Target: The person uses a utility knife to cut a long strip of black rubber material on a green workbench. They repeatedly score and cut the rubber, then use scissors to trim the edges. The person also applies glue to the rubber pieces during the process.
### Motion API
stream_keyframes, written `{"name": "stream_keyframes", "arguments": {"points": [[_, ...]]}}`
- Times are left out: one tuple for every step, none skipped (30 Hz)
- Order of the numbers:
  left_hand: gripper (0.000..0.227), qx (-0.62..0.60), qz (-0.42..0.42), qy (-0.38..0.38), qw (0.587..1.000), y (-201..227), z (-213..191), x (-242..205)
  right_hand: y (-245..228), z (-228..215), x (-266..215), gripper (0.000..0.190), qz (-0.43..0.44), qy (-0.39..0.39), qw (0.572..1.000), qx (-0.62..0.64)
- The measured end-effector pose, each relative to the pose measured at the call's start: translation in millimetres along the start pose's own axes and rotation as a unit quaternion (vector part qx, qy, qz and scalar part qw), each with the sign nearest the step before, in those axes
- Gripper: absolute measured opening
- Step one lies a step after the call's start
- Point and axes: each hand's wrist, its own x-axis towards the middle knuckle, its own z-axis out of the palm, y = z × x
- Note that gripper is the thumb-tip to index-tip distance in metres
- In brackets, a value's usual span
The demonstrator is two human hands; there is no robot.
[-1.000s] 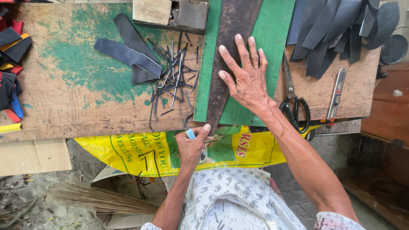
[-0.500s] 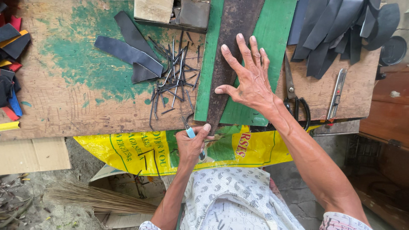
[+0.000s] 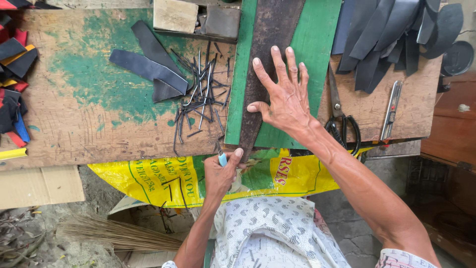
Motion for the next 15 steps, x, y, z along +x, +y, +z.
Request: {"name": "stream_keyframes", "arguments": {"points": [[0.037, 0.013, -0.002, -0.002, 1.0, 1, -3, -2, -1, 1, -2, 0.098, -0.008, 0.015, 1.0, 0.003], [0.036, 0.01, 0.005, 0.0, 1.0, 4, -6, -3, 0, 2, -3, 0.096, -0.008, 0.018, 1.0, 0.01], [0.035, 0.007, 0.012, 0.001, 1.0, 6, -9, -3, 0, 3, -3, 0.095, -0.008, 0.021, 1.0, 0.017], [0.035, 0.003, 0.015, 0.006, 1.0, 8, -13, -6, 0, 5, -4, 0.093, -0.009, 0.021, 0.999, 0.026], [0.035, -0.005, 0.01, 0.007, 1.0, 10, -15, -8, 1, 5, -4, 0.094, -0.014, 0.019, 0.999, 0.029], [0.035, -0.012, 0.006, 0.005, 1.0, 12, -18, -9, 2, 5, -5, 0.094, -0.017, 0.02, 0.999, 0.031], [0.035, -0.02, 0.002, 0.003, 1.0, 14, -19, -10, 3, 5, -5, 0.095, -0.019, 0.02, 0.999, 0.032], [0.034, -0.02, 0.0, 0.005, 1.0, 16, -19, -12, 3, 5, -5, 0.096, -0.017, 0.01, 0.999, 0.028], [0.034, -0.021, -0.002, 0.007, 1.0, 18, -19, -14, 4, 4, -4, 0.097, -0.014, 0.0, 1.0, 0.024], [0.034, -0.022, -0.005, 0.009, 1.0, 19, -18, -16, 4, 4, -4, 0.099, -0.011, -0.01, 1.0, 0.02], [0.035, -0.021, 0.003, 0.0, 1.0, 20, -17, -19, 5, 3, -4, 0.1, -0.011, -0.015, 1.0, 0.025], [0.036, -0.021, 0.011, -0.008, 1.0, 21, -16, -20, 6, 2, -3, 0.1, -0.011, -0.021, 0.999, 0.03], [0.038, -0.02, 0.019, -0.016, 0.999, 21, -14, -19, 7, 2, -3, 0.101, -0.012, -0.028, 0.999, 0.035], [0.036, 0.005, 0.033, 0.007, 0.999, 19, -13, -21, 7, 2, -4, 0.101, -0.016, -0.022, 0.999, 0.04], [0.034, 0.03, 0.046, 0.03, 0.998, 17, -11, -20, 8, 3, -5, 0.101, -0.02, -0.016, 0.999, 0.045]]}}
